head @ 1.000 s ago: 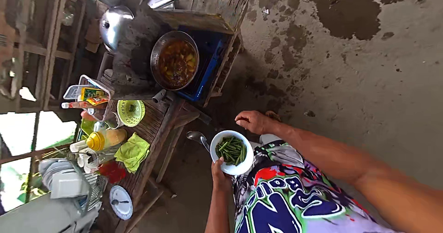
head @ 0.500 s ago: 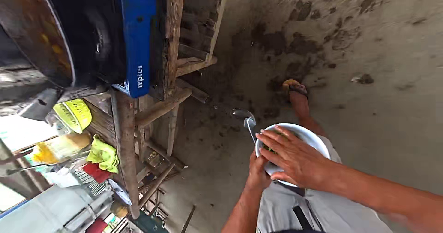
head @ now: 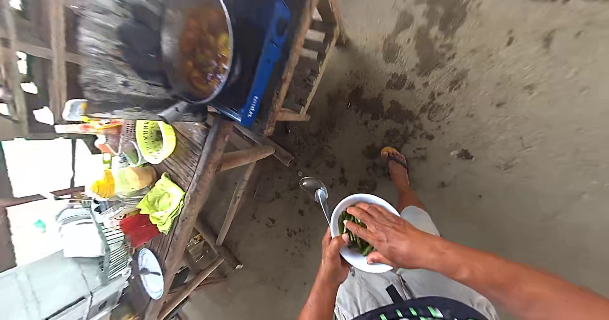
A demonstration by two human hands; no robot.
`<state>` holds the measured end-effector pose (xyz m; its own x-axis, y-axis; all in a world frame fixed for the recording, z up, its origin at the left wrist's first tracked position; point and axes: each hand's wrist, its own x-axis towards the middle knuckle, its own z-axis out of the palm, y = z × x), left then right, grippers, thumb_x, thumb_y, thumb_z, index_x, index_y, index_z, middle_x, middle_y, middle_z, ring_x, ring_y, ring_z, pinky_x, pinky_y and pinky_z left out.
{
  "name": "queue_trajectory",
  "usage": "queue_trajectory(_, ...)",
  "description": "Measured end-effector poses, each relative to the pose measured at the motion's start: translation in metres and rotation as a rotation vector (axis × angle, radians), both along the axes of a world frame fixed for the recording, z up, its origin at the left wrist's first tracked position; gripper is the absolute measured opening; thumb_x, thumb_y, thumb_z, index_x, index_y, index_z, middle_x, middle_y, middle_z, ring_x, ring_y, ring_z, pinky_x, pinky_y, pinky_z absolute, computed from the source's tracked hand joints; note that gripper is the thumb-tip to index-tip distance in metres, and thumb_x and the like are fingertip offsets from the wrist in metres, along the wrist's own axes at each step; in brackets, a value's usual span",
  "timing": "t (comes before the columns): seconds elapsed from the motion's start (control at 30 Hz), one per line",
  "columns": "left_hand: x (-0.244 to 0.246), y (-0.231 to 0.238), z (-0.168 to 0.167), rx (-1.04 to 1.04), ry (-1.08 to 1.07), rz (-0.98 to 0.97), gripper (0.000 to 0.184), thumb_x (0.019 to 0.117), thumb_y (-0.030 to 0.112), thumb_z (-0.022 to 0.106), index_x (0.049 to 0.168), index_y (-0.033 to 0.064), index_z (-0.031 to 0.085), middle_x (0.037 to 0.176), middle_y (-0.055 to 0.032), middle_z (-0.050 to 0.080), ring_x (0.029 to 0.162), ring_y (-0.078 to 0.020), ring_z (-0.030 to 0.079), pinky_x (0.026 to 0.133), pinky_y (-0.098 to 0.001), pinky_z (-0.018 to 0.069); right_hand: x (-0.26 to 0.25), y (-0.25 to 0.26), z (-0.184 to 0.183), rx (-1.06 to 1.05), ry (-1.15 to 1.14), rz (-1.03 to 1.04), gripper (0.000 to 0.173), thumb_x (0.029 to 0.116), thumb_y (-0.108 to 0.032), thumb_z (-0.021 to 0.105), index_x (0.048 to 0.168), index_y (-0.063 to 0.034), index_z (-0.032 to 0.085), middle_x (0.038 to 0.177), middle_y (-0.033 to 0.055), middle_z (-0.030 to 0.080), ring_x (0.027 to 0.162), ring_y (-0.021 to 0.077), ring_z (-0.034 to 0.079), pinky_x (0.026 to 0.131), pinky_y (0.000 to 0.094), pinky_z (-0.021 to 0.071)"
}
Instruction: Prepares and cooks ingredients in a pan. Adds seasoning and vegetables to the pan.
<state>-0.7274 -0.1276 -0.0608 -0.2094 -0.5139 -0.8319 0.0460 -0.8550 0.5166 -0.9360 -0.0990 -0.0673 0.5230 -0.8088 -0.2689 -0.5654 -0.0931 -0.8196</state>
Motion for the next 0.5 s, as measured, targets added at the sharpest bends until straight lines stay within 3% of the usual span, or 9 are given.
queue_trajectory(0.13, -0.012, -0.011, 0.049, -0.022, 0.043, 0.013, 0.085, 0.0715, 0.038, 0.082, 0.138, -0.0006, 0.046, 0.106, -0.0183, 0.073, 0.093, -0.0270, 0.075, 0.080, -0.0459, 0.0635, -0.015, -0.027, 0.060, 0.070, 0.084, 0.113, 0.080, 0.0926, -0.042, 0.074, 0.159, -0.0147, 0.039, 0.161, 0.0260, 0.033, 0.147, 0.0465, 0.033, 0.118, 0.0591, 0.0322)
queue_trajectory(0.23, -0.027, -0.027, 0.080, -0.076, 0.068, 0.043, 0.078, 0.0793, 0.040, 0.075, 0.139, 0.0011, 0.046, 0.106, -0.0188, 0.074, 0.091, -0.0268, 0.075, 0.076, -0.0438, 0.0638, -0.023, -0.052, 0.095, 0.011, 0.151, 0.152, 0.078, 0.0923, -0.037, 0.074, 0.158, -0.0137, 0.040, 0.159, 0.0272, 0.034, 0.144, 0.0479, 0.036, 0.115, 0.0603, 0.0352)
queue_trajectory(0.37, -0.037, -0.049, 0.117, -0.180, 0.084, 0.082, 0.067, 0.0879, 0.039, 0.064, 0.141, 0.0021, 0.045, 0.108, -0.0187, 0.073, 0.092, -0.0269, 0.075, 0.075, -0.0432, 0.0638, -0.022, -0.089, 0.141, -0.053, 0.225, 0.175, 0.071, 0.0905, -0.030, 0.071, 0.154, -0.0128, 0.045, 0.153, 0.0298, 0.039, 0.135, 0.0514, 0.043, 0.102, 0.0627, 0.0459)
queue_trajectory(0.43, -0.037, -0.060, 0.133, -0.202, 0.059, 0.085, 0.059, 0.0944, 0.040, 0.057, 0.140, 0.0031, 0.047, 0.105, -0.0186, 0.073, 0.085, -0.0254, 0.075, 0.067, -0.0398, 0.0630, -0.018, -0.108, 0.160, -0.060, 0.266, 0.190, 0.063, 0.0928, -0.027, 0.065, 0.152, -0.0138, 0.048, 0.148, 0.0296, 0.044, 0.132, 0.0515, 0.046, 0.094, 0.0636, 0.0501)
queue_trajectory(0.5, -0.036, -0.071, 0.144, -0.189, 0.020, 0.092, 0.050, 0.1034, 0.042, 0.047, 0.139, 0.0062, 0.048, 0.098, -0.0163, 0.072, 0.070, -0.0202, 0.070, 0.054, -0.0326, 0.0575, -0.013, -0.127, 0.175, -0.009, 0.309, 0.255, 0.062, 0.0975, -0.033, 0.061, 0.154, -0.0148, 0.044, 0.147, 0.0296, 0.045, 0.130, 0.0511, 0.048, 0.094, 0.0642, 0.0494)
